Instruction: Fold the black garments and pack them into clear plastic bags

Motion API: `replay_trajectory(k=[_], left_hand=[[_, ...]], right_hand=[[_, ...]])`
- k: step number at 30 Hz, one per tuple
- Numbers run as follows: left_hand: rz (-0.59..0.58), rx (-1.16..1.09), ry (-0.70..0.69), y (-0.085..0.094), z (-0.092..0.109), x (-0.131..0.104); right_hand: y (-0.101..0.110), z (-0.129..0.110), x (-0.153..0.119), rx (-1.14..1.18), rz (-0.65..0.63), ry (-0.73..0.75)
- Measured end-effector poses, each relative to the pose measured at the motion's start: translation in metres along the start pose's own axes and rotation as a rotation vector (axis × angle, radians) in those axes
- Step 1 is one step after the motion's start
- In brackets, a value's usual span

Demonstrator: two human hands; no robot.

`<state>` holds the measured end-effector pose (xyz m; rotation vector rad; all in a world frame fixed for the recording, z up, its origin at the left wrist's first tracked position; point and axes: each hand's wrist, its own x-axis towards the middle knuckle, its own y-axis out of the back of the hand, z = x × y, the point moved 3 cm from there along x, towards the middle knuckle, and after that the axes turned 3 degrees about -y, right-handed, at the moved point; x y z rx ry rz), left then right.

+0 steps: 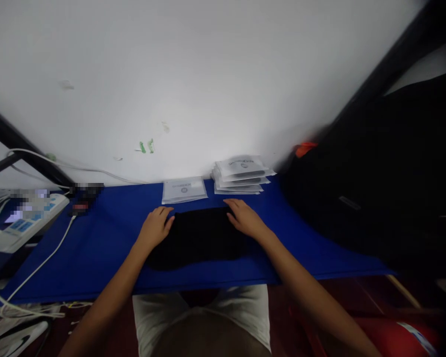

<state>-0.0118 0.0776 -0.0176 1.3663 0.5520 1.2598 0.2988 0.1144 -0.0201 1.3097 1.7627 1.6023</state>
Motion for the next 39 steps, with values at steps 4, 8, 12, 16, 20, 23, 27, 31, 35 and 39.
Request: replay_trajectory(k=[4, 8, 12, 16, 20, 23, 27, 31, 35, 39], left_hand=[[-0.135, -0.038, -0.008, -0.014, 0.006, 0.028], [-0.08, -0.068, -0.028, -0.002, 0.013, 0.031], [0.137, -0.153, -0.081, 0.027, 0.022, 0.005], [-0.003, -0.326, -0.204, 0.032, 0.025, -0.042], [0.136, -0.285, 0.089, 0.021, -0.013, -0.062], [0.137, -0.144, 0.337, 0.007, -0.047, -0.053], [0.002, -0.119, 0.402, -0.003, -0.062, -0.033], [0.101, -0.282, 0.254, 0.013, -0.048, -0.029], [0.165, -0.383, 0.108, 0.03, -0.031, -0.051], [0.082, -0.271, 0.102, 0.024, -0.024, -0.083]], right_hand=[[-0.011, 0.003, 0.028, -0.072, -0.083, -0.002], [0.007, -0.005, 0.026, -0.048, -0.029, 0.045], [0.037, -0.027, -0.004, 0.067, 0.208, 0.164], [0.034, -0.05, -0.047, 0.142, 0.163, 0.222], [0.018, -0.058, -0.063, 0.187, 0.103, 0.249], [0.017, -0.06, -0.049, 0.212, 0.148, 0.229], [0.017, -0.063, -0.021, 0.186, 0.119, 0.254], [0.004, -0.058, -0.011, 0.185, 0.076, 0.264], [-0.01, -0.046, -0.017, 0.255, 0.079, 0.173], [-0.017, -0.041, -0.019, 0.297, 0.071, 0.126]])
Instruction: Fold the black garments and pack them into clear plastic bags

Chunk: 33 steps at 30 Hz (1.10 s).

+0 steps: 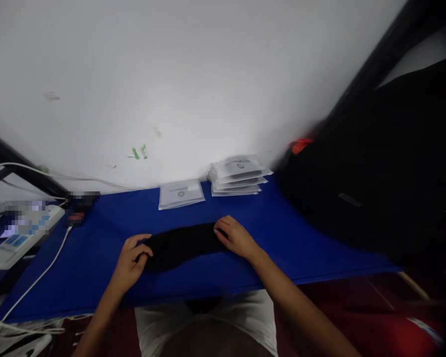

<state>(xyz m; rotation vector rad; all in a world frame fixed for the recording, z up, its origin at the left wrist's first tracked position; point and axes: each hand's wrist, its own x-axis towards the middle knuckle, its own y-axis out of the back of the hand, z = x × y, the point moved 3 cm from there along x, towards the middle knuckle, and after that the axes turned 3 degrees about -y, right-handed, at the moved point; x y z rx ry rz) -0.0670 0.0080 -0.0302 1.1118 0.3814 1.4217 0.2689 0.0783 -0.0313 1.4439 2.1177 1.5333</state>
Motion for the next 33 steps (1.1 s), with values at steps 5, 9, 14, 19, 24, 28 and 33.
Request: replay_trajectory(k=[5, 9, 14, 19, 24, 28, 33], left_hand=[[0.073, 0.119, 0.179, -0.013, -0.006, -0.02], [0.154, 0.234, 0.322, -0.016, -0.006, -0.02], [0.064, 0.227, 0.387, -0.017, -0.009, -0.018], [-0.07, 0.013, 0.496, 0.014, -0.026, -0.012], [0.246, -0.009, 0.628, 0.064, -0.034, 0.008], [0.455, -0.003, 0.448, 0.05, -0.009, 0.023], [-0.006, 0.019, 0.042, -0.011, 0.023, 0.025]], right_hand=[[-0.001, 0.002, 0.002, 0.015, 0.004, -0.005], [0.003, 0.002, 0.001, 0.068, 0.081, -0.018], [0.013, -0.001, -0.004, 0.121, 0.224, -0.005], [0.014, -0.005, -0.005, 0.168, 0.234, 0.063], [0.007, -0.011, -0.002, 0.174, 0.131, 0.1], [0.006, -0.012, -0.001, 0.181, 0.108, 0.111], [0.006, -0.009, -0.003, 0.167, 0.103, 0.079]])
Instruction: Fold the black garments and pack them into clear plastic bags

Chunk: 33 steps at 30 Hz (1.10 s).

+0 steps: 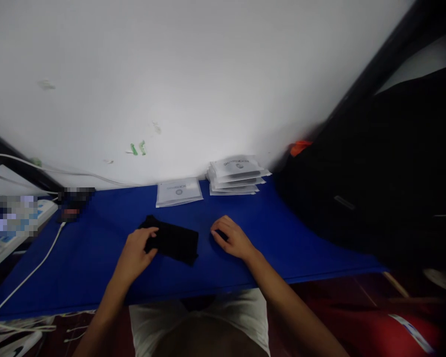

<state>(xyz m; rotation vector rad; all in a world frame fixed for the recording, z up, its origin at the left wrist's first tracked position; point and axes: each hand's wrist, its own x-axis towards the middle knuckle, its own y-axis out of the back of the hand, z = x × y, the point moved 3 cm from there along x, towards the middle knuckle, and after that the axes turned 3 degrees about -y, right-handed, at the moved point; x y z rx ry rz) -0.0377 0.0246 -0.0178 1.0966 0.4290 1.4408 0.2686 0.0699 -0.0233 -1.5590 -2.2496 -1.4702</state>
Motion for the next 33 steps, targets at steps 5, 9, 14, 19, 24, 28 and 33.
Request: replay_trajectory(k=[5, 9, 14, 19, 24, 28, 33], left_hand=[[-0.008, 0.009, -0.035, -0.006, -0.001, -0.016], [0.266, 0.106, 0.204, 0.006, -0.024, -0.029], [0.135, 0.223, 0.357, -0.008, -0.044, -0.037], [0.265, 0.084, 0.293, -0.004, -0.029, -0.023], [0.208, -0.088, 0.021, -0.009, 0.011, -0.012], [-0.179, -0.065, -0.191, -0.031, 0.044, -0.018], [-0.278, -0.103, -0.231, -0.039, 0.062, -0.02]], right_hand=[[-0.001, 0.001, 0.0, 0.001, -0.026, -0.013], [-0.001, 0.001, 0.002, 0.006, -0.031, -0.016], [-0.001, 0.001, 0.002, -0.001, -0.033, -0.036], [0.0, 0.002, 0.002, -0.017, -0.017, -0.05], [-0.002, 0.005, 0.001, -0.019, 0.004, -0.055], [-0.003, 0.006, 0.0, -0.025, -0.003, -0.066], [0.001, -0.003, 0.001, -0.052, -0.041, -0.036]])
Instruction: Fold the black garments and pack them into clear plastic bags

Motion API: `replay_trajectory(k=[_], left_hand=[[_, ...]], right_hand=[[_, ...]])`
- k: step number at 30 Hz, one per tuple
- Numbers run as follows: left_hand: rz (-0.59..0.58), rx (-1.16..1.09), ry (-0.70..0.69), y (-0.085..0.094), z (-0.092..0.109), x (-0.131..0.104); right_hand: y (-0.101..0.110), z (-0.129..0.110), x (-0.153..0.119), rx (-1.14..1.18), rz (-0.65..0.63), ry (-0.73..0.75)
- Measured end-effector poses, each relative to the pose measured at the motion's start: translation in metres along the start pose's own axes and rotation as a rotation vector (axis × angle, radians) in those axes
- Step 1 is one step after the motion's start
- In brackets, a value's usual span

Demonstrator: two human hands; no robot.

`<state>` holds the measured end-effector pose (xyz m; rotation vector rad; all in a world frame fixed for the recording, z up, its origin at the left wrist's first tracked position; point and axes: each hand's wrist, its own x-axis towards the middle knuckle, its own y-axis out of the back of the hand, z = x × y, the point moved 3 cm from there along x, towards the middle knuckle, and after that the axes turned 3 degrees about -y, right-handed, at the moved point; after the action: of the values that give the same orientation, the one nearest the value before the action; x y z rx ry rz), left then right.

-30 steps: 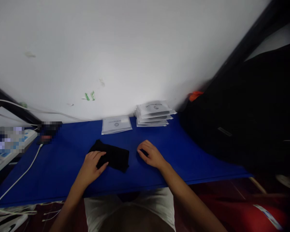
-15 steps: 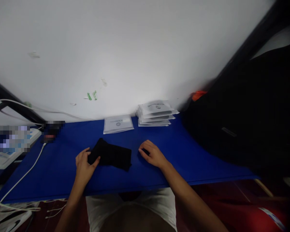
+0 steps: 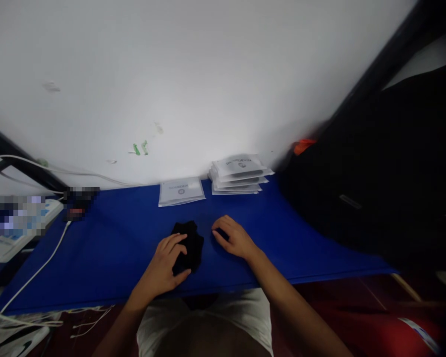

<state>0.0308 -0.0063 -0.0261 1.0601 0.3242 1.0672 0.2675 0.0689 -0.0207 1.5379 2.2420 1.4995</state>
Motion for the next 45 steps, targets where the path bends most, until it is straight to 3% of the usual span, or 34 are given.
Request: replay_trajectory(k=[3, 7, 10, 13, 17, 21, 24, 29, 32, 36, 39, 42, 45], left_hand=[[-0.06, -0.089, -0.062, -0.001, 0.008, 0.006], [-0.063, -0.29, -0.088, 0.005, 0.006, 0.022], [0.048, -0.28, -0.036, 0.017, -0.017, 0.044], [0.127, -0.062, 0.002, 0.031, -0.055, 0.07], [0.038, 0.246, 0.094, 0.038, -0.102, 0.097], [-0.02, 0.286, 0.104, 0.039, -0.118, 0.107], [-0.048, 0.31, 0.098, 0.041, -0.117, 0.108], [-0.083, 0.355, 0.129, 0.044, -0.115, 0.107], [-0.095, 0.372, 0.149, 0.044, -0.112, 0.104], [-0.096, 0.372, 0.167, 0.045, -0.101, 0.094], [-0.124, 0.335, 0.098, 0.045, -0.085, 0.082], [-0.171, 0.287, -0.066, 0.04, -0.06, 0.069], [-0.176, 0.254, -0.199, 0.031, -0.029, 0.055]], right_hand=[[-0.003, -0.018, -0.001, -0.016, -0.054, 0.097], [-0.023, -0.047, -0.009, -0.033, -0.245, 0.217], [-0.037, -0.059, -0.018, -0.093, -0.292, 0.152], [-0.044, -0.063, -0.03, -0.17, -0.272, 0.1], [-0.043, -0.067, -0.046, -0.185, -0.298, 0.089], [-0.033, -0.076, -0.057, -0.111, -0.32, 0.025], [-0.031, -0.08, -0.066, -0.08, -0.326, -0.021], [-0.051, -0.072, -0.08, -0.178, -0.285, -0.032], [-0.06, -0.07, -0.086, -0.209, -0.231, -0.004], [-0.057, -0.08, -0.09, -0.163, -0.216, 0.091], [-0.049, -0.088, -0.09, -0.115, -0.271, 0.139], [-0.039, -0.09, -0.083, -0.052, -0.32, 0.15], [-0.027, -0.087, -0.067, -0.012, -0.267, 0.197]])
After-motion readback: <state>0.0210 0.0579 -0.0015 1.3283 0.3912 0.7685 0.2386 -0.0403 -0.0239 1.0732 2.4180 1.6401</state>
